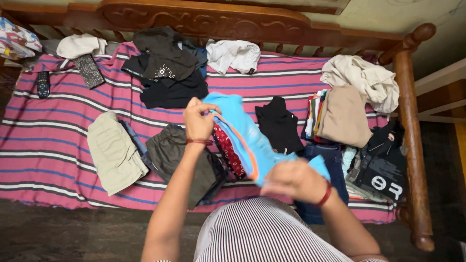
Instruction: The person folds various clothing items on a bed, including shorts, pants, and shirts. They pick up each item, fold it neatly, and place it in a growing stack on the bed.
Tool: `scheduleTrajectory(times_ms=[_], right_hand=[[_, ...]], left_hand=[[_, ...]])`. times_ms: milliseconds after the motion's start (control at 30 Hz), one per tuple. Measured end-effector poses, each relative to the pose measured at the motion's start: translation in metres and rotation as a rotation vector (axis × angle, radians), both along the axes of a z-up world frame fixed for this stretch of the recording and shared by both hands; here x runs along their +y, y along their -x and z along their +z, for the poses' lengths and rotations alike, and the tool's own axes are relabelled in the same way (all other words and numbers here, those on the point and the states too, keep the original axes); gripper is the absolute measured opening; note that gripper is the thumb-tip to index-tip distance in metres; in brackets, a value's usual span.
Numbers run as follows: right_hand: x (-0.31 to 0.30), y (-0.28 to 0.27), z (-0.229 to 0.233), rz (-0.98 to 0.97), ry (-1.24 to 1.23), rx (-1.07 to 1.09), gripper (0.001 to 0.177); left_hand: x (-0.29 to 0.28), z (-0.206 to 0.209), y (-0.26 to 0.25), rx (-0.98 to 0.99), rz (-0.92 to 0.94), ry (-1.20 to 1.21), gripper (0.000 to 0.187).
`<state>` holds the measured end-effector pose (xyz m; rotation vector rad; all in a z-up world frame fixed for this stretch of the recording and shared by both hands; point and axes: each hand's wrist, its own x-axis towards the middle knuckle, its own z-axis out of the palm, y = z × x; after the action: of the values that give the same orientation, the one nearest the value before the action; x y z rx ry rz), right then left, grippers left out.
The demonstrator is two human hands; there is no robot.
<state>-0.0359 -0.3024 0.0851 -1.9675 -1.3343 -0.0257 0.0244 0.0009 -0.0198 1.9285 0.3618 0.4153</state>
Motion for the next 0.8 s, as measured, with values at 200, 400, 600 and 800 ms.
scheduleTrajectory(times_ms=[200,400,600,800], right_hand=[[0.017,-0.003,0.017,-0.071,-0.033,0.113,0.017],[0.04,-0.019,0.013,-0.183,-0.182,0.136,0.018],[0.048,-0.018,0.001,-0.402,-0.219,0.241,0.014],[0.045,-0.024,-0.006,-0.482,-0.247,0.216,0.014]], left_hand=[[-0.011,-0.026,-0.012,-0.321,-0.609,0.598,0.013],[-0.05,-0.014,0.002,-0.31,-0.817,0.73,0.011],[-0.075,0.015,0.021,-0.11,-0.858,1.167,0.04],[-0.06,0.041,0.058,0.076,-1.014,1.255,0.077]])
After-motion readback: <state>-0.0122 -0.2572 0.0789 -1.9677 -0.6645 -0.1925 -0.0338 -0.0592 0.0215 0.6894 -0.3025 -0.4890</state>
